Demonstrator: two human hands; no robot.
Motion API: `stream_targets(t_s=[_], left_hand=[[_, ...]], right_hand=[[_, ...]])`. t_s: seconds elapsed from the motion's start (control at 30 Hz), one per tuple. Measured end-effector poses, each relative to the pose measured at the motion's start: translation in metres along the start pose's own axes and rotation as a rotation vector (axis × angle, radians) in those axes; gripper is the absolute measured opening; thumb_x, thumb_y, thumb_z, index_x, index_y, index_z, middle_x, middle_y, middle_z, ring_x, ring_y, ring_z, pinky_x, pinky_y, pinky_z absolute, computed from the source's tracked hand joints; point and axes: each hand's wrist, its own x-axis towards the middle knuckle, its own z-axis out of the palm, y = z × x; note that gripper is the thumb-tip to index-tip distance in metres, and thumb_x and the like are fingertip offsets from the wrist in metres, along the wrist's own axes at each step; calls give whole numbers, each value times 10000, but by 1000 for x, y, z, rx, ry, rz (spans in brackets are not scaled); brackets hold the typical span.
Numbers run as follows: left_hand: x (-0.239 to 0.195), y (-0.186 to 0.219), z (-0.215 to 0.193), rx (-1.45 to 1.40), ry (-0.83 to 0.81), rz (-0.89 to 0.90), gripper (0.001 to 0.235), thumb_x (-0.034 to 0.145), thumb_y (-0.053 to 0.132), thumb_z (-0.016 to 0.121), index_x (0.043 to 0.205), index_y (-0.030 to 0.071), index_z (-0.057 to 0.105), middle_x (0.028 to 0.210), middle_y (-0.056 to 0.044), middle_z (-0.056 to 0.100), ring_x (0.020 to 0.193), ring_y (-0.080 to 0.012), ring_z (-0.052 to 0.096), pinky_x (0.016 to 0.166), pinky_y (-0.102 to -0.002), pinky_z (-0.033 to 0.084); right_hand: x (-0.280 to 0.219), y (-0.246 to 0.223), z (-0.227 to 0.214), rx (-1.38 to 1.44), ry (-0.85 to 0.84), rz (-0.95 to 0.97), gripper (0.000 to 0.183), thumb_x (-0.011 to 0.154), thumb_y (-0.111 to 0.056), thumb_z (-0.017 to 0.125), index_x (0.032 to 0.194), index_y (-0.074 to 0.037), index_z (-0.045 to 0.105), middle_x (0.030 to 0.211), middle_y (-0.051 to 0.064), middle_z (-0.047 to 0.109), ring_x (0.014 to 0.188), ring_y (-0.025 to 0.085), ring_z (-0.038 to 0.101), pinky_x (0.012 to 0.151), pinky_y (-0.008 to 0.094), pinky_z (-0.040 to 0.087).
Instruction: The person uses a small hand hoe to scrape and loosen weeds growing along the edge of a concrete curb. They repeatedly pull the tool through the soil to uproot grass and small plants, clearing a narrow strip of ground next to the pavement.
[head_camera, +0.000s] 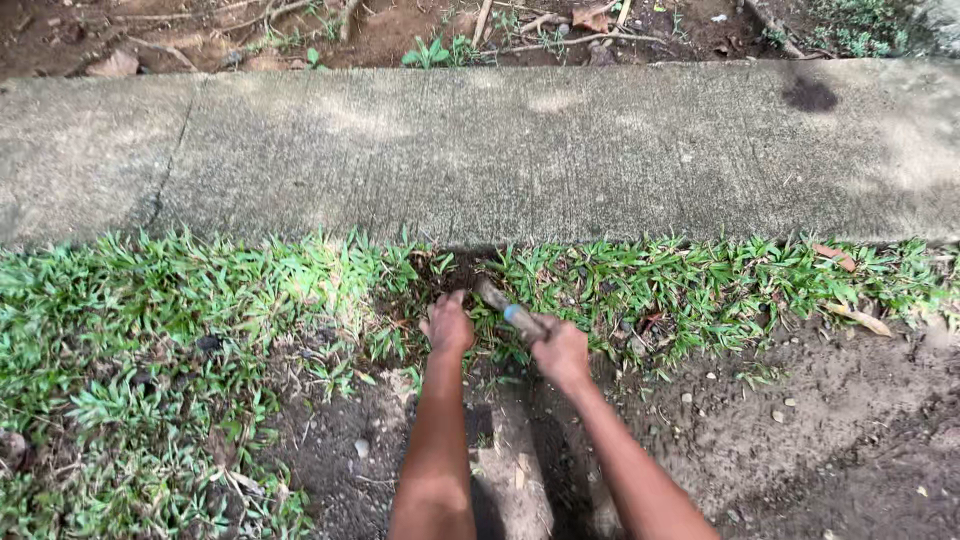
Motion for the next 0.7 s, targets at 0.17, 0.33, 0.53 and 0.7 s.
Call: stream_targets(t_s=[0.17, 0.33, 0.53, 0.7], left_hand=[[8, 18, 6, -19, 13, 28, 586, 898, 6, 609, 1400, 308, 619, 1529, -95, 487, 1382, -342, 461, 1127, -618, 320], [-8, 46, 1, -19, -35, 20, 659, 770, 23, 755, 1376, 225, 597, 1480, -106, 492, 1331, -348, 469, 1055, -563, 365], [-18, 57, 3, 7, 16, 45, 604, 802, -4, 715, 1358, 216, 635, 1424, -127, 532, 1320, -366, 472, 1040, -545, 375], [-23, 57, -6, -16, -4, -2, 575, 817, -25, 696, 1340, 209, 651, 1460, -117, 508, 1348, -356, 456, 1048, -552, 369]], right_hand=[[4, -4, -75, -65, -61, 87, 352, 842, -238, 796, 1193, -254, 793, 889, 61, 813, 675, 175, 701, 657, 373, 569], [-26, 21, -102, -85, 171, -300, 349, 836, -270, 813, 1172, -188, 767, 868, 86, 809, 643, 159, 756, 647, 359, 608], [-56, 7, -91, -589, 71, -444, 233, 952, -296, 694, 1172, -261, 763, 763, 135, 762, 582, 294, 708, 564, 462, 586], [-50, 17, -97, -237, -39, -85, 222, 987, -244, 658, 1182, -179, 742, 706, 100, 741, 489, 164, 634, 408, 346, 487]])
